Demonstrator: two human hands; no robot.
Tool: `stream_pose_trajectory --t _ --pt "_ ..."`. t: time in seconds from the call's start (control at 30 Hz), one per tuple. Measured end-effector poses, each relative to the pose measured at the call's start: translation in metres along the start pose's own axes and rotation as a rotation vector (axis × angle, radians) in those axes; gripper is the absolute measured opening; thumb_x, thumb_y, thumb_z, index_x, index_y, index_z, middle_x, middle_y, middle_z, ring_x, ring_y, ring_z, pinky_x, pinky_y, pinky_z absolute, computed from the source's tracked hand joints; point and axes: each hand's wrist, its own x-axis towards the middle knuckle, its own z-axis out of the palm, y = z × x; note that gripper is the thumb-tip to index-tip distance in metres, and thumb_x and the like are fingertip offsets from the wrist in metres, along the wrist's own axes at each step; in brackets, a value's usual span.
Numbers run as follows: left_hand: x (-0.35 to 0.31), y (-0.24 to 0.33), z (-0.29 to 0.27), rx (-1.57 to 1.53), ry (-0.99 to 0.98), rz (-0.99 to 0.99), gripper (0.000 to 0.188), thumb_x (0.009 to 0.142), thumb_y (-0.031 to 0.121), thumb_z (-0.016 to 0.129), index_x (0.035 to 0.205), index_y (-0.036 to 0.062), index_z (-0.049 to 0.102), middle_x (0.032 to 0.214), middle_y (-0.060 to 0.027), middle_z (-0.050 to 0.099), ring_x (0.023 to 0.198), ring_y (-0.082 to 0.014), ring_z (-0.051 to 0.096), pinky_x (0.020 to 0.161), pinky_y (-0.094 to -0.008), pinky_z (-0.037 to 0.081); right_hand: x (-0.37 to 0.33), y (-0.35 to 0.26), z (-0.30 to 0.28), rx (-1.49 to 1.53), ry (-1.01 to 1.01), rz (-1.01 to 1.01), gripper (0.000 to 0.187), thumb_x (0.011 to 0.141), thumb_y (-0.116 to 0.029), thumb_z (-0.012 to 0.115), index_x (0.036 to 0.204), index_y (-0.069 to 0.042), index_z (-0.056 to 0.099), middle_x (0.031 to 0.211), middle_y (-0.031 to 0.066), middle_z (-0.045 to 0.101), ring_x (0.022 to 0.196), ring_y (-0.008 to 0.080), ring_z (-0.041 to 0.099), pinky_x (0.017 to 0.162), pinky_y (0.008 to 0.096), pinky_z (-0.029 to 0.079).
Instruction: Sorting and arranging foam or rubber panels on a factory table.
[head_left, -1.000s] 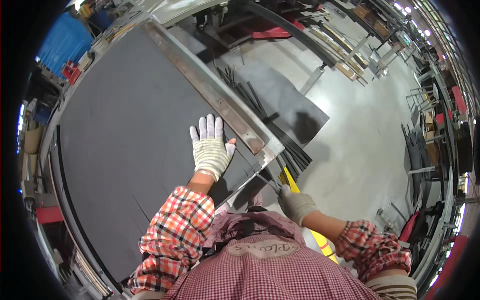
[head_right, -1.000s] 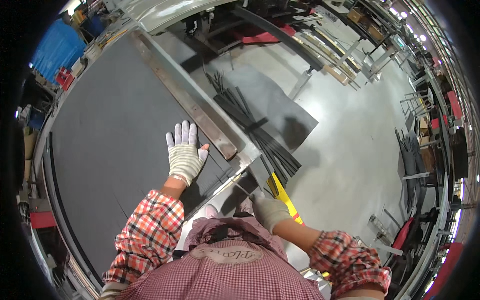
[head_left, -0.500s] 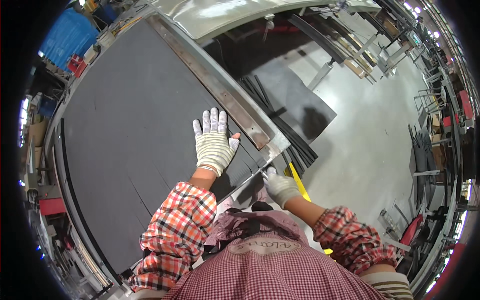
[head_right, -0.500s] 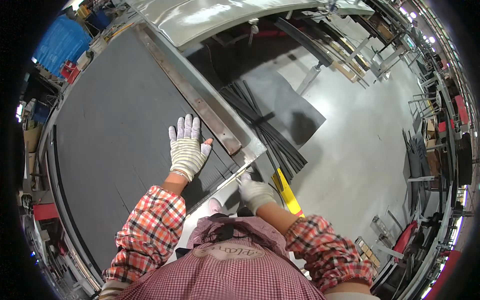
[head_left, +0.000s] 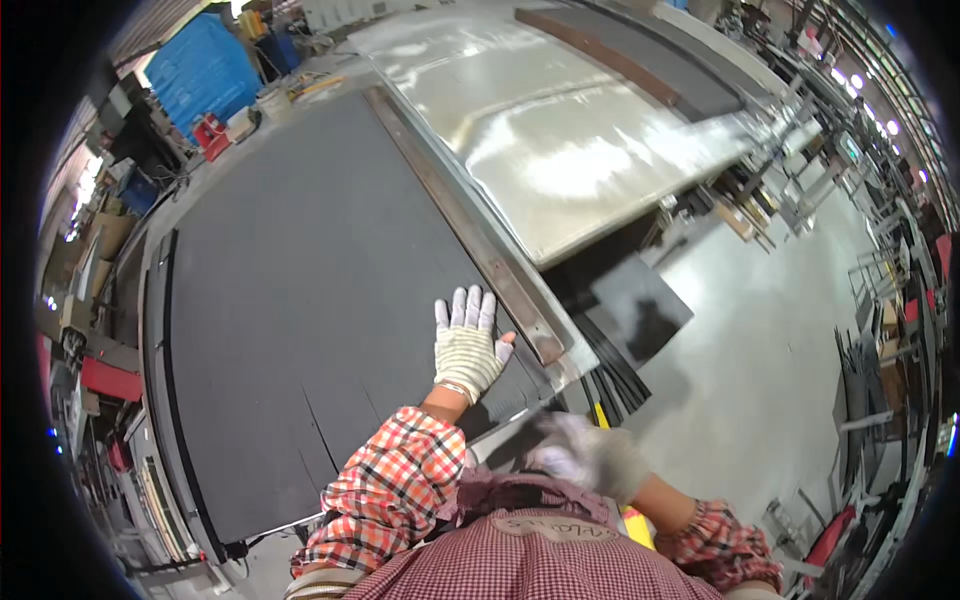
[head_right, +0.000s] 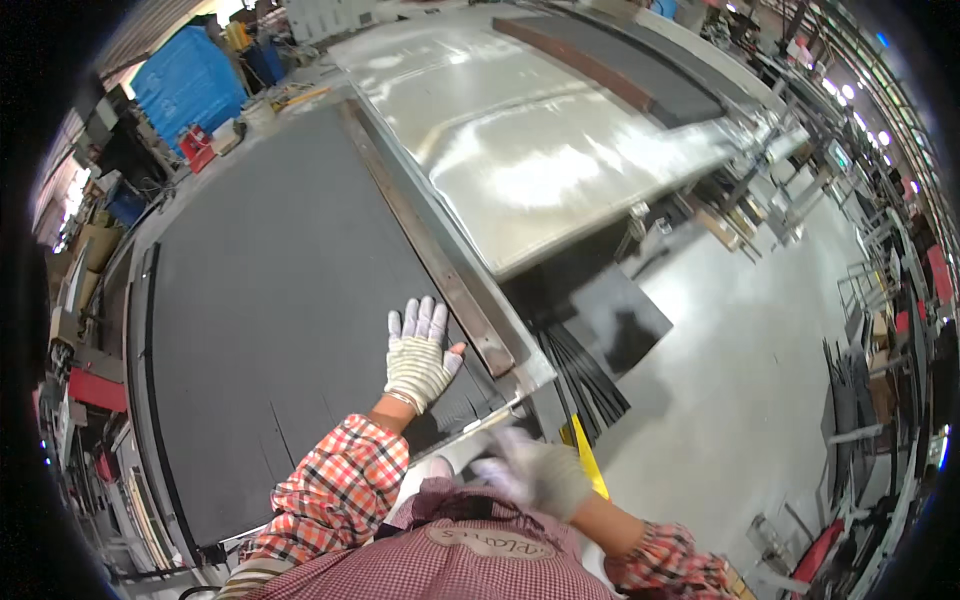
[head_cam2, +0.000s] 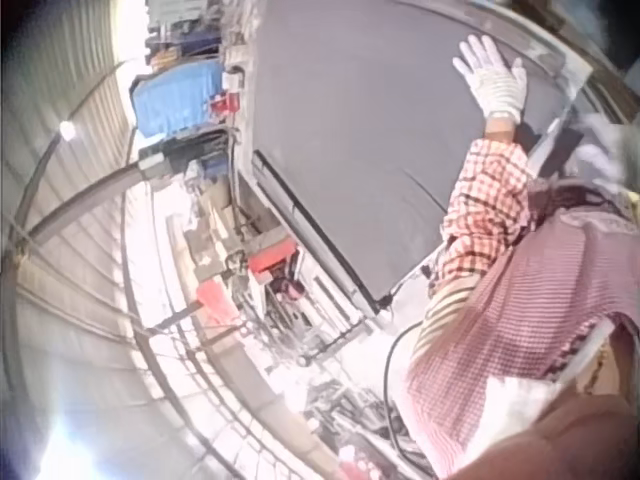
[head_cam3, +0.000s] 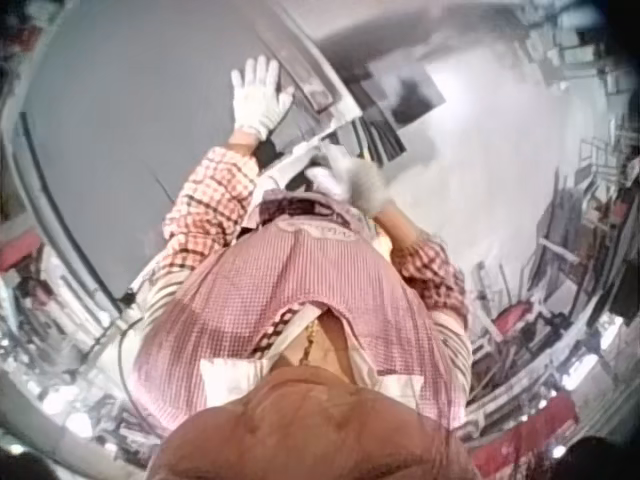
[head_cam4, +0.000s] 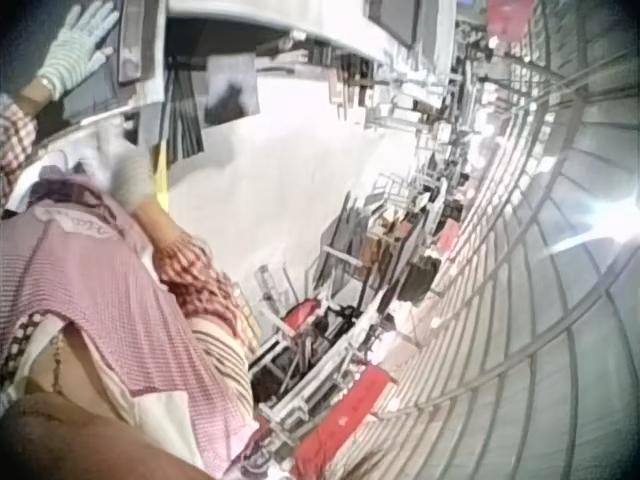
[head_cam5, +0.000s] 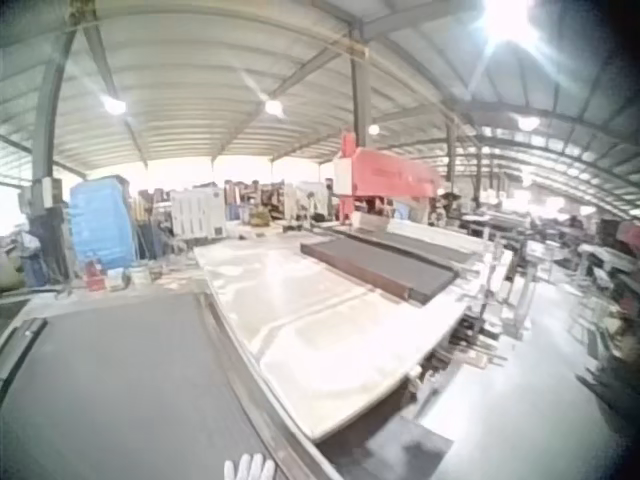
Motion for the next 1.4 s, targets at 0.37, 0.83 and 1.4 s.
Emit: stream_pose_trajectory --t 0.37,0.83,1.4 --pt "-0.001 0.009 -0.004 -0.076 0.058 -0.012 0.064 0.083 0.038 0.053 0.135 0.0032 0.04 0.141 -0.0157 0.038 0.133 -0.0321 0.031 0.111 -0.0509 0.016 0.168 0.102 0.062 0.314 0.567 0.023 0.055 0.089 -0.043 0.051 0.114 0.006 0.054 0.109 0.0299 0.057 0.106 0.0402 0.054 0.092 0.0422 0.042" --pt "0.011 -0.034 -0.023 -0.099 0.032 -0.056 0.064 0.082 0.032 0.053 0.135 0.0007 0.037 0.14 -0.0157 0.039 0.132 -0.031 0.032 0.111 -0.0499 0.016 0.13 0.033 0.004 0.458 -0.224 0.328 0.072 0.083 -0.057 0.054 0.122 0.003 0.054 0.12 0.0185 0.058 0.111 0.024 0.054 0.095 0.0317 0.039" --pt "0.013 -0.03 -0.012 -0.058 0.112 0.011 0.057 0.082 0.028 0.053 0.132 0.0034 0.043 0.139 -0.0153 0.04 0.132 -0.0337 0.031 0.11 -0.0508 0.016 0.051 0.104 0.064 1.197 -0.361 0.406 0.051 0.083 -0.03 0.064 0.122 -0.001 0.05 0.101 0.009 0.063 0.09 0.0175 0.061 0.084 0.031 0.048"
